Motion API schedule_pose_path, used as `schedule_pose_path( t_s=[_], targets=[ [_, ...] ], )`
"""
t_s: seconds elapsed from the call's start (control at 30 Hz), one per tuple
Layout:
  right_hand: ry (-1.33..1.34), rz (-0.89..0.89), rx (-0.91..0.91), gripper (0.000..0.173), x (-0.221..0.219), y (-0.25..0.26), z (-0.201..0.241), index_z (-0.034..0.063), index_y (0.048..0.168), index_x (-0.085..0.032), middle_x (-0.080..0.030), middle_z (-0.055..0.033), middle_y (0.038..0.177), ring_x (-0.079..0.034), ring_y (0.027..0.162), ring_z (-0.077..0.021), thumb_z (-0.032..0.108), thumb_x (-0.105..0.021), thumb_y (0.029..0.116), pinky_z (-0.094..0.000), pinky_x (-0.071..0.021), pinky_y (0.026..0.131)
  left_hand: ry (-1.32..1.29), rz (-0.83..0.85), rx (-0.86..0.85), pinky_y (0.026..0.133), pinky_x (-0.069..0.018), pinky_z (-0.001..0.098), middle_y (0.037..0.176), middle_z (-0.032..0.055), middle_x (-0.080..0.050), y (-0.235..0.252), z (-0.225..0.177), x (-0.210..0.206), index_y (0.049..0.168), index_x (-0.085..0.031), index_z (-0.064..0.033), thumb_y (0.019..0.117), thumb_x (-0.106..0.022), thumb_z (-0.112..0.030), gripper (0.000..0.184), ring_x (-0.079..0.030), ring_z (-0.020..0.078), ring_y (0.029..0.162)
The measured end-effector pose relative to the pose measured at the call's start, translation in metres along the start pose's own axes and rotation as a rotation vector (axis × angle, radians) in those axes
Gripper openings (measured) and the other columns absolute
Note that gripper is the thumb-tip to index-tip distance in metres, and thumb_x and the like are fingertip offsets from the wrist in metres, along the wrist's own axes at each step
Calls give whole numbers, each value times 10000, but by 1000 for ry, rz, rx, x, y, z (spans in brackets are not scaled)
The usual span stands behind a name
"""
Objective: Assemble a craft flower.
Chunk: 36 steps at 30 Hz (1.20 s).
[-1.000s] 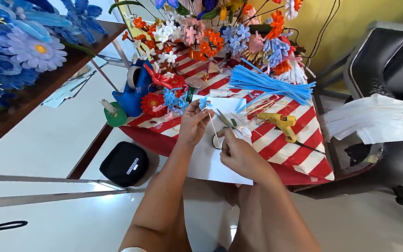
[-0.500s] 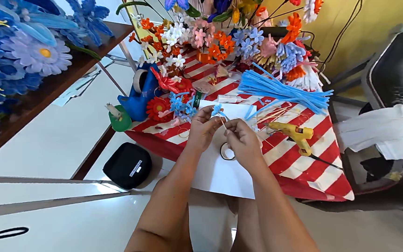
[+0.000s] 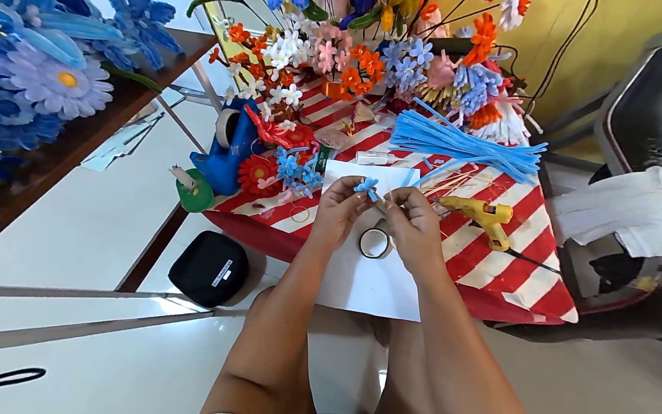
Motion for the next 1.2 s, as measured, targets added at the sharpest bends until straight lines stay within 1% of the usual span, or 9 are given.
schedule_pose_path(
  t_s=[0.13,0.3,0.5,0.8,0.87,1.0,1.1,1.17,1.2],
  targets=[
    [-43,-27,-32,130,1,3,-2,26,1006,-630,-515,55,703,-425,526,22,61,-505,1007,-140,-374,496,102,26,-5,894,-596,347,992,29,-726,-1,1,-2,1108,-682,-87,964,-550,66,248,-715,129,896],
    [-54,-29,-86,95,1,8,-4,31,972,-639,-565,45,724,-450,533,22,65,-554,996,-141,-383,501,223,34,-8,887,-591,335,985,3,-708,1,3,0,1115,-659,-75,946,-592,65,229,-698,104,884],
    [-83,-12,-63,71,-3,9,-5,42,901,-634,-601,43,723,-543,621,21,32,-590,956,-142,-455,589,240,18,6,866,-591,319,975,4,-705,1,4,1,1129,-654,-58,936,-607,75,239,-693,98,869],
    [-65,10,-38,95,-4,8,-3,52,886,-625,-574,57,708,-514,602,29,46,-576,967,-128,-426,571,239,-27,28,853,-599,320,945,11,-706,0,3,0,1102,-652,-41,929,-590,90,225,-699,104,842],
    [-54,23,-67,113,-2,7,-3,52,937,-627,-530,64,695,-468,569,21,92,-542,1000,-143,-395,536,230,-52,29,855,-598,329,948,27,-704,0,3,1,1098,-651,-33,928,-597,83,213,-698,115,844],
    [-19,70,-228,345,5,6,0,18,1204,-592,-423,55,690,-390,519,-30,158,-328,1033,-201,-372,499,230,-143,28,842,-596,321,941,45,-709,2,3,2,1140,-649,1,932,-586,81,231,-697,123,832],
    [130,18,-240,375,3,3,7,4,1110,-615,-470,56,677,-458,522,-35,108,-264,1030,-204,-463,530,221,-191,33,809,-594,298,929,50,-708,3,2,2,1175,-644,11,942,-569,85,256,-689,115,794],
    [139,23,-185,321,0,2,8,25,1003,-629,-559,50,705,-566,611,-42,80,-315,1033,-238,-550,643,203,-217,50,792,-596,290,934,60,-706,2,2,0,1188,-640,17,956,-548,88,260,-687,118,778],
    [91,51,-151,287,-2,1,7,24,986,-652,-602,41,762,-580,677,-29,67,-372,1029,-221,-527,681,200,-225,59,789,-595,291,939,63,-703,2,2,0,1198,-634,19,963,-537,85,263,-685,121,778]
  ],
)
Point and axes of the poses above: each hand's wrist, its own y-axis towards the middle knuckle, its own x-axis out of the back of the hand, z = x × y, the point moved 3 cm from there along y, towards the middle knuckle
